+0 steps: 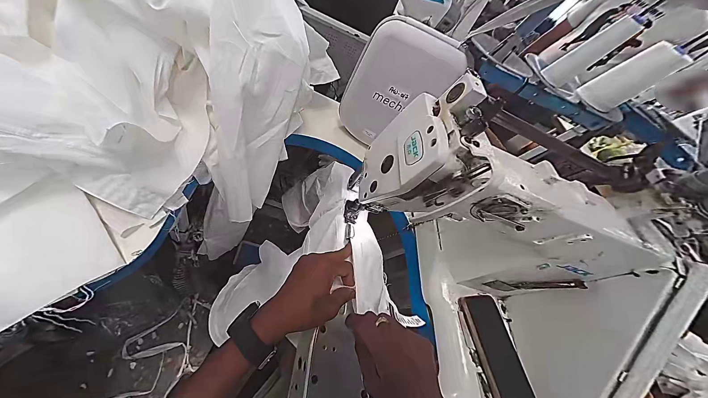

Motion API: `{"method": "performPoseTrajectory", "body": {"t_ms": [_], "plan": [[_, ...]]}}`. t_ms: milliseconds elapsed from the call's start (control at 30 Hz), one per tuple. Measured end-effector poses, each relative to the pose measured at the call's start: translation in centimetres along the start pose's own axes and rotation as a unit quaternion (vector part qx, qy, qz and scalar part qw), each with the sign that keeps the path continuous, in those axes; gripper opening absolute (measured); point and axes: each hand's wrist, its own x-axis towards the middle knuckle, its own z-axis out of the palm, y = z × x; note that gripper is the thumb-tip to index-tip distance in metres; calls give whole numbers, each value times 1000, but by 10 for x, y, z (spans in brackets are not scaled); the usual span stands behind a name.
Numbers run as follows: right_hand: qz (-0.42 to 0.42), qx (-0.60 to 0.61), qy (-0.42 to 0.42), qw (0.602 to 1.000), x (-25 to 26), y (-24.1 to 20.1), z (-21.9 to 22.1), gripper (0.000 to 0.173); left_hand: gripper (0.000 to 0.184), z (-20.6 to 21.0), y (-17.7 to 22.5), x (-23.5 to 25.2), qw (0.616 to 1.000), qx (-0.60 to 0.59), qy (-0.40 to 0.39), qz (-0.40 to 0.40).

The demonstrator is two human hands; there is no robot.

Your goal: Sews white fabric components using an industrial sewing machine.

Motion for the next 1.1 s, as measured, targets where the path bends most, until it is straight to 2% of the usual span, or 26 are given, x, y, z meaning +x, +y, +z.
{"method": "performPoseTrajectory", "body": {"t_ms": [133, 200, 267, 300, 367, 433, 467, 533, 567, 633, 700, 767, 833, 933, 1100], "plan": [[57, 23, 5, 998, 9, 1, 7, 20, 14, 7, 0, 3, 998, 7, 54, 6], [133, 48, -45, 989, 6, -2, 2, 32, 14, 16, 4, -4, 995, 22, 94, -8], [222, 95, -161, 957, 3, 2, -32, 39, 18, 23, 12, -19, 983, 59, 164, -61], [246, 109, -227, 936, 2, 8, -52, 34, 20, 22, 12, -31, 975, 81, 188, -90], [258, 101, -379, 883, -5, 29, -73, 27, 25, 9, -1, -55, 971, 91, 174, -135], [257, 18, -466, 847, -10, 45, -71, 25, 27, -4, -13, -65, 967, 116, 189, -124], [239, -61, -452, 857, -13, 45, -73, 19, 26, -1, -9, -65, 962, 142, 213, -95], [121, -151, -337, 921, -12, 30, -86, 7, 22, 17, 17, -55, 953, 201, 223, -45], [46, -146, -295, 943, -16, 15, -92, 7, 21, 33, 30, -55, 960, 206, 181, -64], [-41, -100, -288, 951, -31, -6, -85, 9, 26, 60, 42, -60, 968, 191, 111, -118], [-1, -94, -347, 933, -38, -4, -68, 7, 31, 70, 33, -64, 959, 211, 168, -87], [62, -90, -400, 910, -28, -8, -77, 8, 32, 68, 30, -68, 959, 206, 182, -70], [7, -35, -332, 943, -23, -33, -85, 9, 30, 73, 26, -73, 959, 199, 193, -52], [-17, 25, -246, 969, -21, -49, -53, 8, 26, 71, 17, -69, 956, 194, 219, -26], [18, -70, -248, 966, -3, -44, -54, 10, 20, 71, 13, -64, 938, 223, 266, 7]]}}
